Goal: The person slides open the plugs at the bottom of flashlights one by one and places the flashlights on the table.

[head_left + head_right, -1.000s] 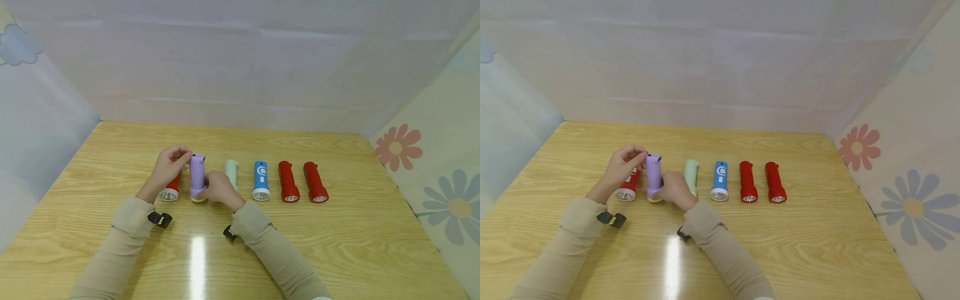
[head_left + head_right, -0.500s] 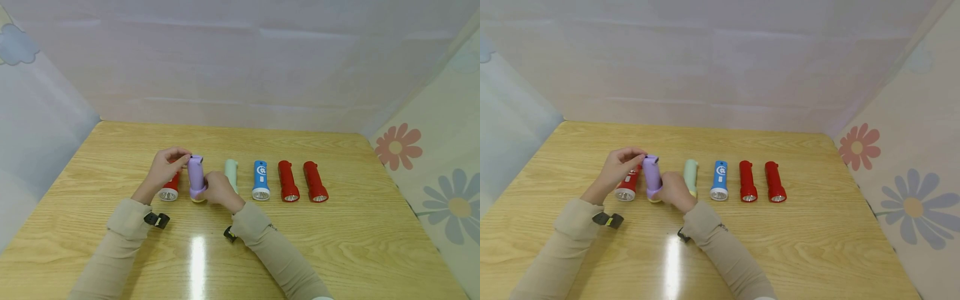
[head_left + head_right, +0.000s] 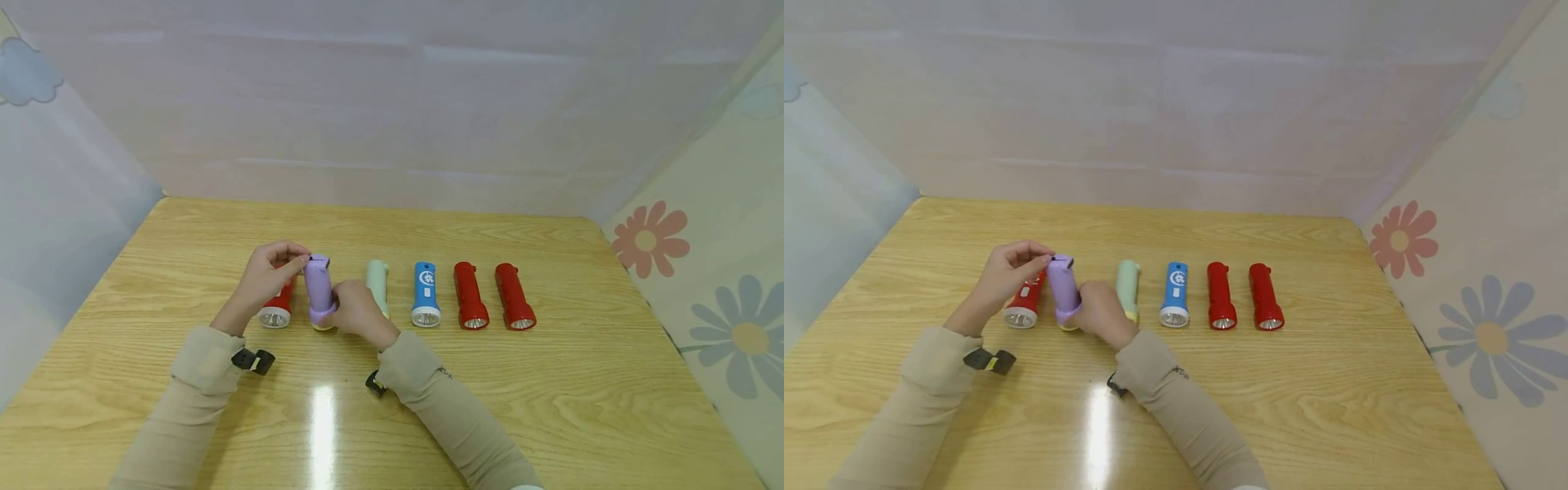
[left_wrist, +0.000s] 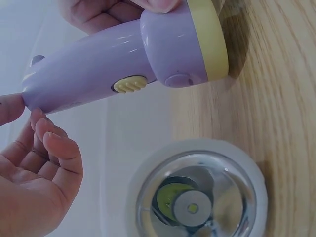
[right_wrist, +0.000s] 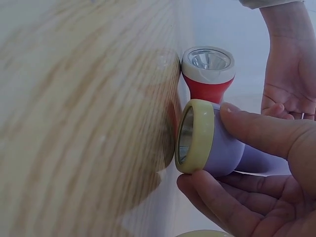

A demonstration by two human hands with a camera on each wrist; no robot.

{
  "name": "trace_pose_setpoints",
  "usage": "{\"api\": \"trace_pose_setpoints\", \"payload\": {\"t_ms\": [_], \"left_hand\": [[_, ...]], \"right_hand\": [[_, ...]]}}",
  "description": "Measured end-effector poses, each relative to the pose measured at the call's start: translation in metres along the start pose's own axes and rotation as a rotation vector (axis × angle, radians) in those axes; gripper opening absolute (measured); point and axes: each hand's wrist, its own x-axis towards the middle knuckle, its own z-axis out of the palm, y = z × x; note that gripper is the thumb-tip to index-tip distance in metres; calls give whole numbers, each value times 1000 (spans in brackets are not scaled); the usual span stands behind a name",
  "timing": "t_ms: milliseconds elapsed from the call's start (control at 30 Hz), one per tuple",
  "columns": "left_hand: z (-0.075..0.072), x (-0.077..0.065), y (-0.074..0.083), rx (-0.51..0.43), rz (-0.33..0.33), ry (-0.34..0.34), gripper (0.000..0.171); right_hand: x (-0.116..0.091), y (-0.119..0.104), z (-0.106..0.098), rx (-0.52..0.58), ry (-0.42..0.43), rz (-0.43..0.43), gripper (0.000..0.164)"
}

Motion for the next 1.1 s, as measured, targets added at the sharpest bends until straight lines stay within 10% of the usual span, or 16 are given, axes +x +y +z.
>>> {"api": "trace_pose_setpoints", "payload": {"t_ms": [1100], "left_hand": [[6,-9,3,2,60,-13,13]], "right_hand": [[1,3,2,-16,-9,-50,35]]}}
